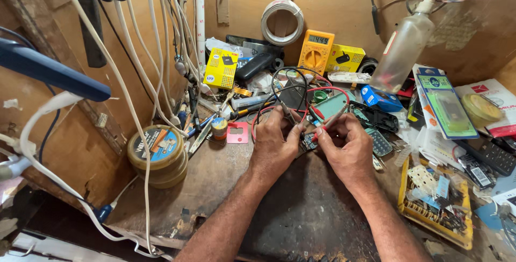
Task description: The person uses a multimeter to test a small circuit board and a white power adapter on a cluttered workbench. They connect the multimeter probes to various points on the components while observing the readings on the multimeter display.
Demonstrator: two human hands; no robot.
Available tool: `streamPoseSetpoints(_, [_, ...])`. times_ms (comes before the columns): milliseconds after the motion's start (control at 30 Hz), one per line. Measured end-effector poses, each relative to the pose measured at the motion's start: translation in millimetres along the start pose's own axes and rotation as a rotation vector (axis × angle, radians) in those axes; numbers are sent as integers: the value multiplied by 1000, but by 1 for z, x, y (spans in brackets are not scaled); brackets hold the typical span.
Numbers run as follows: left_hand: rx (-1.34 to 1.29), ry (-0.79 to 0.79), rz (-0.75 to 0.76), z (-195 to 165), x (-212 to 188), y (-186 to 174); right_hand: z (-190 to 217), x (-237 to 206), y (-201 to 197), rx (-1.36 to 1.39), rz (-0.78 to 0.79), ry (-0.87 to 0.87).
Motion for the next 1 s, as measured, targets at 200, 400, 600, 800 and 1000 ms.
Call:
streamPoseSetpoints(200, [15, -5, -8, 2, 1, -1, -5, 0, 0, 10, 5, 14])
streamPoseSetpoints(400, [2, -23, -19, 5, 1, 1, -11, 6, -12, 53, -70, -27])
streamPoseSetpoints(600, [17, -36, -12, 8, 1, 1, -10, 7, -26, -206, -177, -56])
streamPoseSetpoints(800, [24, -14, -36, 10, 1, 2, -10, 6, -25, -117, -147, -40])
streamPoseSetpoints(1000, [28, -138, -17, 15, 3, 3, -10, 6, -24, -160, -143, -41])
Point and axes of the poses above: each hand's wrist, its own x-axis towards the middle knuckle, its own y-axis out of the palm, z = x × y, the point moved 3 cm from there along x, towards the middle knuckle, and after that the axes turned 3 degrees about x, right-handed, at the moved point
